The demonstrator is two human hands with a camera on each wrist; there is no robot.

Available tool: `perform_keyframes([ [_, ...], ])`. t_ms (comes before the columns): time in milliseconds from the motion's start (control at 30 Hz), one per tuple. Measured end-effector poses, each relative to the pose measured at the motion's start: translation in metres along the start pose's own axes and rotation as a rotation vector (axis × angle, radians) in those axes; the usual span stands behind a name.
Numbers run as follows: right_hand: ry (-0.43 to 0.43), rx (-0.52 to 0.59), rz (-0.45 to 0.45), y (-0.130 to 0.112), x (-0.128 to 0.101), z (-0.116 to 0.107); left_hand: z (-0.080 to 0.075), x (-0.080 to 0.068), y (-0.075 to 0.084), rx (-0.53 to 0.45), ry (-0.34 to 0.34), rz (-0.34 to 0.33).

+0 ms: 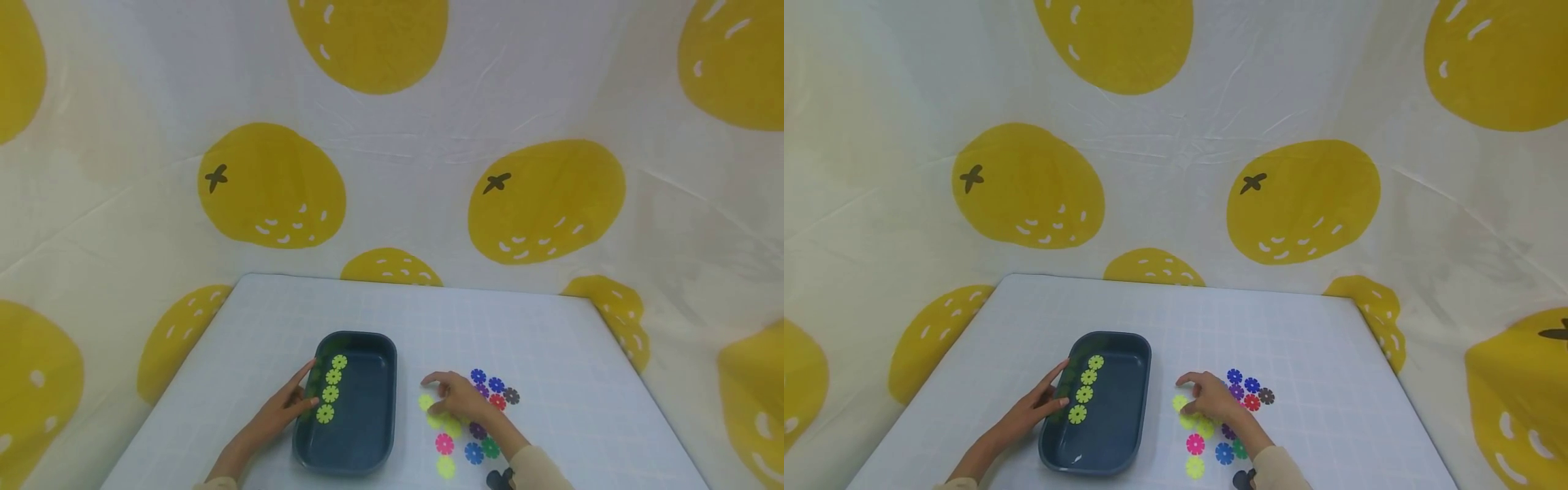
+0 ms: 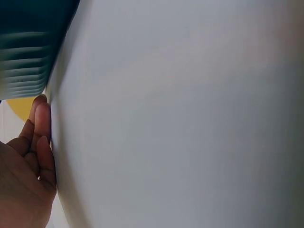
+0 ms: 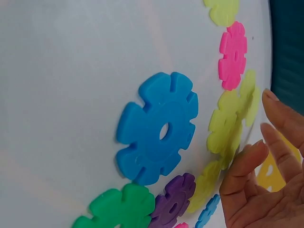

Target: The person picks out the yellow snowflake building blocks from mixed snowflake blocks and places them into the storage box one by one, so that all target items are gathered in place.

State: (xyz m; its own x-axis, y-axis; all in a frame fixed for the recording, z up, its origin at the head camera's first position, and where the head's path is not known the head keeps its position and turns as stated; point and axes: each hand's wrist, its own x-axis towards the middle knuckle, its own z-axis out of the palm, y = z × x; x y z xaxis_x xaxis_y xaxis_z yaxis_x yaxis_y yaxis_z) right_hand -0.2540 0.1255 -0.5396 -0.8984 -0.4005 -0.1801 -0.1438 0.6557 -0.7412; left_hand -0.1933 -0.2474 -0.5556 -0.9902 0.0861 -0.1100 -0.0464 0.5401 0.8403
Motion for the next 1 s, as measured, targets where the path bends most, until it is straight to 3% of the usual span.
perform_keyframes([
  [200,0.014,-0.047,0.026,-0.001,-0.001,0.004,0.001,0.005,-0.010,-0.010,-0.010,0.013],
  [1000,0.076,-0.123,-0.008,-0.007,-0.002,0.011,0.001,0.002,-0.008,-0.036,-0.003,0.020],
])
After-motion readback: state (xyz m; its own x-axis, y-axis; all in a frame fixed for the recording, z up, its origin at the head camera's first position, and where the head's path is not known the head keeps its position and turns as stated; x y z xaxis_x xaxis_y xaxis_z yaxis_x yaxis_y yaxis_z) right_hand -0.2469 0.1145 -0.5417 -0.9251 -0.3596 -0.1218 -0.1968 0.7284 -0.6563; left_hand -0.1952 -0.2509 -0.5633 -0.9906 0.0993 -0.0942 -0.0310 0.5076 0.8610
